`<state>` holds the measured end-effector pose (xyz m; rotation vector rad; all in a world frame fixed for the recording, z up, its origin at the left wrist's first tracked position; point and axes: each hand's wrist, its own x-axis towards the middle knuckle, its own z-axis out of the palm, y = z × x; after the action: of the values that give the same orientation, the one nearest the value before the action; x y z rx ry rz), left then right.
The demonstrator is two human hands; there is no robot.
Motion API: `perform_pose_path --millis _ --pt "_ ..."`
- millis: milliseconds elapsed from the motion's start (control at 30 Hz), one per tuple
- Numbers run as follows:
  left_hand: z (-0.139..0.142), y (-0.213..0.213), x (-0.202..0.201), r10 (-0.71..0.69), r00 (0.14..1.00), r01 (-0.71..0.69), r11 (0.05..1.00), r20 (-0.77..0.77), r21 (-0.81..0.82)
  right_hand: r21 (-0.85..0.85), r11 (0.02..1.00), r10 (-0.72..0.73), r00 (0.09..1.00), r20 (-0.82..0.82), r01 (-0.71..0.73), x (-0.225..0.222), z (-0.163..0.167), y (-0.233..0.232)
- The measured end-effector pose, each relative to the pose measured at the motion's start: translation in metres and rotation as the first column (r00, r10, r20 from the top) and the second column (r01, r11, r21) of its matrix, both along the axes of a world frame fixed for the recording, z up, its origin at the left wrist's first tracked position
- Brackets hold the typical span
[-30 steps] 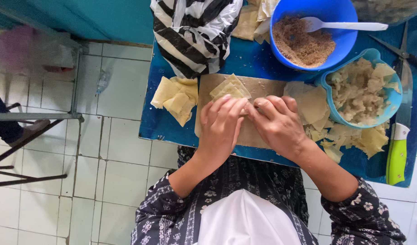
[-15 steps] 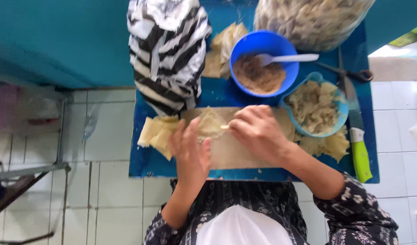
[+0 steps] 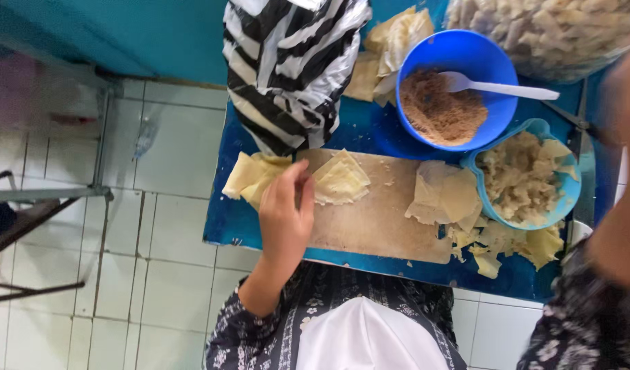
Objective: The person folds triangular pastry wrappers at a small blue table. They pinch a wrapper closed by hand, spoon brown filling from a blue bowl onto some wrappers, fold the dough over the filling, and set the folded pastries on a cutting board, with finished pieces accumulating in a plastic bag.
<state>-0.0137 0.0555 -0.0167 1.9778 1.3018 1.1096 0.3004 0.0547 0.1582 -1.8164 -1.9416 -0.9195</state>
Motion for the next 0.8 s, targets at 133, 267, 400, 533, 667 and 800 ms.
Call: perform_pose_path --millis 133,267,400,533,667,800 --pt "0.004 0.02 0.009 -0.014 0.991 0.018 0.999 -0.132 0.034 -0.411 0.73 0.423 0.833 -0.357 -0.546 -0.092 -0.064 -0.038" --pt "0.005 0.036 0.01 -0.068 0.99 0.052 0.991 -0.125 -0.125 -0.429 0.722 0.575 0.816 -0.063 -0.543 -0.113 -0.118 -0.043" --pt "0.001 0.039 0.012 -0.054 0.989 0.026 0.981 -0.139 -0.192 -0.439 0.7 0.638 0.77 0.03 -0.563 -0.111 -0.122 -0.04" --pt "-0.001 0.036 0.014 -0.017 0.98 0.011 0.999 -0.199 -0.034 -0.523 0.677 0.622 0.782 0.03 -0.518 -0.108 -0.109 -0.058" --pt "0.007 0.004 0.015 0.035 0.963 -0.007 0.995 -0.267 0.104 -0.486 0.757 0.553 0.825 0.119 -0.437 -0.106 -0.112 -0.085" --pt "0.018 -0.038 0.021 -0.037 0.942 0.064 0.995 -0.333 0.072 -0.448 0.798 0.463 0.886 0.027 -0.403 -0.111 -0.118 -0.098"
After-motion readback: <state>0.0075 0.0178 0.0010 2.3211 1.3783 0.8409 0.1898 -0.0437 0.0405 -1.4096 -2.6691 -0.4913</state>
